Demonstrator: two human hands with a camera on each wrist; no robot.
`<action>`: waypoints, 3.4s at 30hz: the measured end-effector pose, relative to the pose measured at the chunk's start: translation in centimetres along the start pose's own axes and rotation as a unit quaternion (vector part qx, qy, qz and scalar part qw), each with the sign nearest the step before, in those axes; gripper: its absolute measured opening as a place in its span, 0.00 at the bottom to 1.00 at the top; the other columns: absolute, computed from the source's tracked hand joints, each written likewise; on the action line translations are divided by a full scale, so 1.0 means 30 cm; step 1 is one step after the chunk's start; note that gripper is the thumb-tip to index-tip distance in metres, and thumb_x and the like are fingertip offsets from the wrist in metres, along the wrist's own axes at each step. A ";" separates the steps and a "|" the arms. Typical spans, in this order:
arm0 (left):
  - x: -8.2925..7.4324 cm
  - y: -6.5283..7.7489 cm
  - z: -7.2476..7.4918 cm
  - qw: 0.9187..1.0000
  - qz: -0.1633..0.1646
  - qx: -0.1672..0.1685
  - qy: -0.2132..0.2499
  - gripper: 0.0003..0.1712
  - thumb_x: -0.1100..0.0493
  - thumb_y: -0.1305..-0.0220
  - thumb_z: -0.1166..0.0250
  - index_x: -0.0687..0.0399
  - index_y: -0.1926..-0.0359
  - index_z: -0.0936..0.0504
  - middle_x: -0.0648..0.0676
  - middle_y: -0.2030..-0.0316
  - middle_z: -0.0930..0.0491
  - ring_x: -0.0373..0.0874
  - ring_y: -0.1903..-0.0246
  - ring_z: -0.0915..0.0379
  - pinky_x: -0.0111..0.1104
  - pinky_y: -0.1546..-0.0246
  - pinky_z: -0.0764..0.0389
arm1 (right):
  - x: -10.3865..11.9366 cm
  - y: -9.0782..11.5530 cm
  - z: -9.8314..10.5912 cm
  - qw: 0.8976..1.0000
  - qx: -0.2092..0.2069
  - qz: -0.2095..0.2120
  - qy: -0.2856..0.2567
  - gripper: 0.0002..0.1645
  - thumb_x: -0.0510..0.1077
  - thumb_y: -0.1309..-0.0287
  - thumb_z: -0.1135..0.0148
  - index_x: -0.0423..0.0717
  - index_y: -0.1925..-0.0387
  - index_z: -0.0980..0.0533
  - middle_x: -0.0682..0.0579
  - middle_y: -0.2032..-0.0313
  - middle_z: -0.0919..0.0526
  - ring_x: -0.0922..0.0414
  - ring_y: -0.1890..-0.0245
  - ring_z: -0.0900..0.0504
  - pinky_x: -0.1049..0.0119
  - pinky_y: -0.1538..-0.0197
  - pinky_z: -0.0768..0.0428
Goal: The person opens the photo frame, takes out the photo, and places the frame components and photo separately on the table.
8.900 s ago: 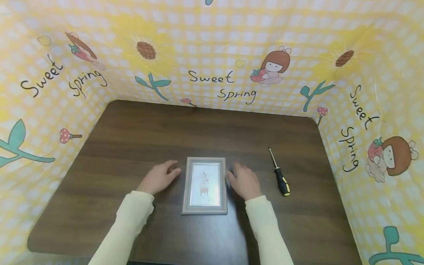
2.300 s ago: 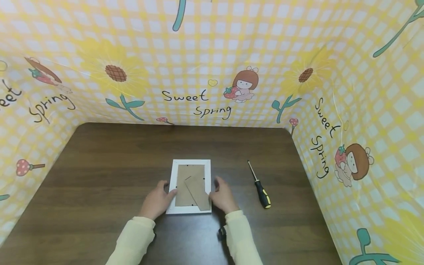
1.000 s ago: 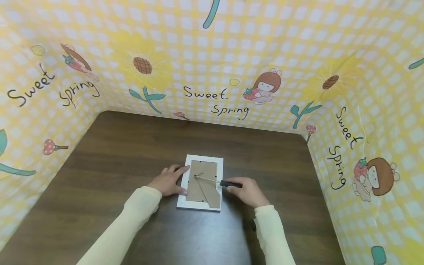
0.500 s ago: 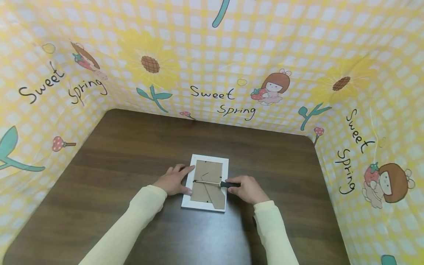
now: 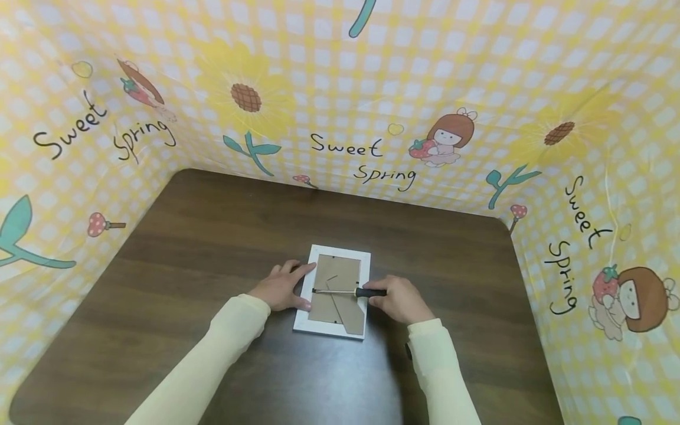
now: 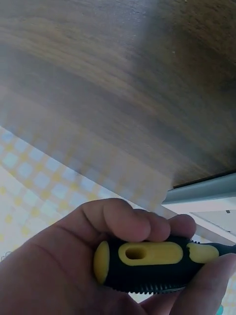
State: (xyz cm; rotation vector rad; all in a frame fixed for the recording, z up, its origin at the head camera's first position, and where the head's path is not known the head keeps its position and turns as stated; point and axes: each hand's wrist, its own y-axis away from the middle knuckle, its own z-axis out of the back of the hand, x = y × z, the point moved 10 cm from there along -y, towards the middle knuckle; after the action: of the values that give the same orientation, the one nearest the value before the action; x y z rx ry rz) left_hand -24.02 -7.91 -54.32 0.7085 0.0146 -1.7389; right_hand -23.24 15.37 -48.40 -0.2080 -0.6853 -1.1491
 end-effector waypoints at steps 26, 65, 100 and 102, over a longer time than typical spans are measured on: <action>-0.017 0.004 -0.001 1.000 0.007 0.005 -0.004 0.57 0.39 0.47 0.23 0.34 0.21 0.43 0.61 0.26 0.45 0.61 0.35 0.42 0.58 0.50 0.25 | 0.010 -0.007 0.008 0.999 -0.017 -0.016 0.035 0.19 0.40 0.42 0.27 0.52 0.47 0.14 0.52 0.60 0.18 0.53 0.62 0.22 0.54 0.56 0.24; -0.001 -0.018 -0.004 1.000 0.020 0.024 -0.004 0.58 0.38 0.46 0.24 0.33 0.20 0.46 0.60 0.24 0.48 0.64 0.31 0.48 0.58 0.46 0.27 | 0.556 -0.132 0.129 0.982 -0.070 0.134 0.109 0.19 0.38 0.38 0.32 0.45 0.45 0.18 0.49 0.55 0.18 0.53 0.60 0.18 0.55 0.55 0.20; -0.070 -0.038 -0.011 0.996 0.001 0.049 -0.081 0.59 0.36 0.49 0.24 0.28 0.20 0.47 0.55 0.20 0.67 0.64 0.29 0.47 0.57 0.45 0.27 | 0.204 0.130 -0.136 0.975 -0.218 -0.036 -0.028 0.24 0.40 0.40 0.31 0.41 0.43 0.21 0.45 0.59 0.24 0.51 0.67 0.24 0.56 0.64 0.23; -0.080 -0.037 -0.009 0.995 -0.010 0.049 -0.084 0.58 0.36 0.48 0.24 0.31 0.21 0.45 0.54 0.20 0.66 0.63 0.28 0.48 0.59 0.42 0.31 | 0.216 0.128 -0.146 0.974 -0.224 -0.037 -0.023 0.23 0.40 0.40 0.32 0.41 0.43 0.21 0.45 0.59 0.24 0.52 0.67 0.24 0.56 0.64 0.23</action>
State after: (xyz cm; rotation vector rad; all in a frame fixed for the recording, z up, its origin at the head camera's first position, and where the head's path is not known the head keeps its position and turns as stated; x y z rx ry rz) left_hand -24.60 -5.37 -53.82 0.6330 -0.1808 -1.8230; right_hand -16.59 9.85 -47.23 -0.5964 -0.4675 -1.3658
